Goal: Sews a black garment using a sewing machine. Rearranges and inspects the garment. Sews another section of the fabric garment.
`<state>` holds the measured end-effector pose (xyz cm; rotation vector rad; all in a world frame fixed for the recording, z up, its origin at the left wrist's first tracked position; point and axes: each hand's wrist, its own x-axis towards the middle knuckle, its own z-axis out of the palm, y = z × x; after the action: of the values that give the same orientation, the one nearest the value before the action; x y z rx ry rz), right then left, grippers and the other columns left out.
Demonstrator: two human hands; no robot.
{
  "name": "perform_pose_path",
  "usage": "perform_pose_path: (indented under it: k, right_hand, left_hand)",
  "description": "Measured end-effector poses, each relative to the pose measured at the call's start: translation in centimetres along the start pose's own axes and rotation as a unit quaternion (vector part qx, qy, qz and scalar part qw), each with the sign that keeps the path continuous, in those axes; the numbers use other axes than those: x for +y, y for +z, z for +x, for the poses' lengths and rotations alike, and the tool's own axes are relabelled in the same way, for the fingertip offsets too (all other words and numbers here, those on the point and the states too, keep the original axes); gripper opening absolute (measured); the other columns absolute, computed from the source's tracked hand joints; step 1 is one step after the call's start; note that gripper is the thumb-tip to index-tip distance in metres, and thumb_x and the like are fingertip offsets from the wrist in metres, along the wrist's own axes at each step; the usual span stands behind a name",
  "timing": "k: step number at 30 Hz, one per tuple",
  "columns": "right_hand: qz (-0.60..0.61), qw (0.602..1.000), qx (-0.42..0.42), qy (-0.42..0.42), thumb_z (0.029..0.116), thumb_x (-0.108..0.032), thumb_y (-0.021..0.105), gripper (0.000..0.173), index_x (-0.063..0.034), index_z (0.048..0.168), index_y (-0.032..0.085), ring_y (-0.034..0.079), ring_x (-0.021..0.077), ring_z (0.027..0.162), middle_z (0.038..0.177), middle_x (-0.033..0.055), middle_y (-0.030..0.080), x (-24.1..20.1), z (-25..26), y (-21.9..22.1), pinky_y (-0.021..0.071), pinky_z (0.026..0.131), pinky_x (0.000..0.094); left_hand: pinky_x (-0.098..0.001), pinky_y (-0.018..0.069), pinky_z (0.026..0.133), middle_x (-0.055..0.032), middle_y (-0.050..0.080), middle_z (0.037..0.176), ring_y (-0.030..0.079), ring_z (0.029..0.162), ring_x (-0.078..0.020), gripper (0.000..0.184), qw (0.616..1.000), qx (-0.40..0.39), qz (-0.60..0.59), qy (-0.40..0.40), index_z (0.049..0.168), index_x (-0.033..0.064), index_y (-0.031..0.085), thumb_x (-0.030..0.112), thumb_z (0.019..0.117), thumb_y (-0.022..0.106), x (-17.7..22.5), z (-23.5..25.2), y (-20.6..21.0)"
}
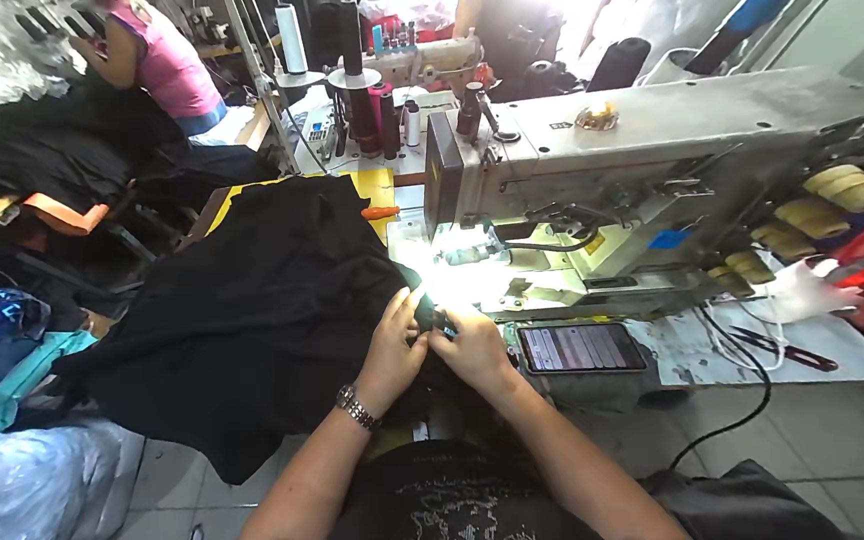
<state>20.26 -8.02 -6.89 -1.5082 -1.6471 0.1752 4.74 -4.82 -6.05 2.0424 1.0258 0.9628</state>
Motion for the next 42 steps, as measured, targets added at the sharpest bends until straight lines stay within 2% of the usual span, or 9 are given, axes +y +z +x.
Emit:
perform_pose_path:
  k: [5,14,19,22,26,31,35,38,42]
  right_hand:
    - [0.148,0.986,0.073,0.018,0.0889,-0.013,0.061,0.013,-0.0041,0.088,0.071,0.058,-0.0009,0.066,0.075,-0.0002,0.065,-0.1,-0.1,-1.8,0.0488,0.06,0.015]
    - [0.163,0.983,0.081,0.014,0.0969,-0.018,0.062,0.018,-0.0059,0.094,0.075,0.061,-0.0017,0.071,0.081,-0.0011,0.07,0.3,0.4,-3.1,0.0517,0.066,0.0157]
    - [0.114,0.993,0.021,0.028,0.0963,-0.03,0.067,0.025,-0.0089,0.106,0.077,0.069,0.0068,0.081,0.089,0.0012,0.075,-0.1,1.0,-0.9,0.0583,0.076,0.0273]
    - [0.129,0.989,0.014,0.075,0.0955,-0.028,0.068,0.022,-0.0095,0.099,0.079,0.07,0.006,0.082,0.089,0.0013,0.076,-0.5,1.4,0.4,0.0576,0.078,0.0282]
    - [0.17,0.979,0.072,0.088,0.0949,-0.019,0.067,0.017,-0.0072,0.085,0.074,0.061,0.0001,0.066,0.074,-0.0018,0.068,-0.3,1.5,-0.9,0.0523,0.064,0.0216]
    - [0.206,0.974,0.078,0.059,0.0984,-0.018,0.064,0.013,-0.0073,0.094,0.07,0.063,-0.0002,0.075,0.083,-0.0025,0.068,-0.4,0.9,-3.3,0.0537,0.071,0.0185]
    - [0.304,0.948,0.085,0.026,0.1003,-0.015,0.063,0.008,-0.0079,0.1,0.068,0.051,-0.0022,0.059,0.084,-0.0056,0.065,-1.3,0.0,-4.9,0.0435,0.052,0.0148]
    - [0.369,0.928,0.045,-0.003,0.1026,-0.015,0.06,0.007,-0.0106,0.103,0.066,0.055,-0.0038,0.06,0.089,-0.0062,0.072,-1.3,-0.7,-6.7,0.0455,0.052,0.0142]
    - [0.087,0.989,-0.115,-0.039,0.101,-0.044,0.06,0.037,-0.0111,0.092,0.074,0.064,0.0076,0.076,0.084,-0.0014,0.069,0.1,-1.4,-7.7,0.0548,0.068,0.0289]
  left_hand:
    - [-0.0206,0.0572,0.078,-0.0195,0.048,0.149,0.066,0.092,-0.0091,0.063,1.0,0.016,0.0,-0.01,0.15,0.0053,0.05,0.008,0.0908,0.072,-0.7,0.1,-0.3]
    - [-0.0192,0.0558,0.076,-0.0177,0.045,0.15,0.063,0.088,-0.0068,0.072,1.0,-0.001,-0.013,0.002,0.156,0.0073,0.042,0.007,0.0897,0.072,-0.3,-0.3,-0.4]
    - [-0.0201,0.0567,0.077,-0.0178,0.044,0.151,0.064,0.087,-0.0069,0.078,0.999,-0.016,-0.041,0.001,0.158,0.0043,0.036,0.005,0.0892,0.072,-0.1,-0.8,-0.2]
    - [-0.0209,0.0569,0.078,-0.0166,0.044,0.152,0.064,0.087,-0.0069,0.082,0.999,-0.029,-0.044,0.0,0.16,0.0045,0.031,0.004,0.0891,0.071,0.2,-1.4,-0.2]
    - [-0.02,0.056,0.079,-0.0149,0.042,0.154,0.063,0.086,-0.0054,0.083,0.998,-0.047,-0.03,-0.016,0.161,0.0084,0.028,0.005,0.0905,0.071,0.2,-2.3,-0.8]
    - [-0.02,0.056,0.077,-0.0146,0.04,0.155,0.062,0.084,-0.0049,0.084,0.998,-0.047,-0.036,-0.027,0.162,0.0088,0.028,0.005,0.0898,0.071,-0.6,-2.5,-0.7]
    - [-0.0214,0.0573,0.078,-0.0159,0.041,0.154,0.064,0.089,-0.0072,0.077,0.998,-0.034,-0.055,-0.02,0.159,0.0081,0.034,0.005,0.0906,0.069,-0.5,-2.4,-0.6]
    - [-0.0216,0.058,0.074,-0.0174,0.049,0.146,0.064,0.087,-0.0074,0.058,0.998,-0.02,-0.061,0.012,0.154,0.0046,0.043,0.01,0.0982,0.061,-0.4,-2.2,-1.1]
    - [-0.0204,0.0557,0.074,-0.0129,0.064,0.124,0.063,0.079,-0.0048,0.045,0.999,-0.012,-0.024,0.043,0.147,0.0023,0.052,0.006,0.1018,0.045,-0.4,-1.0,-2.2]
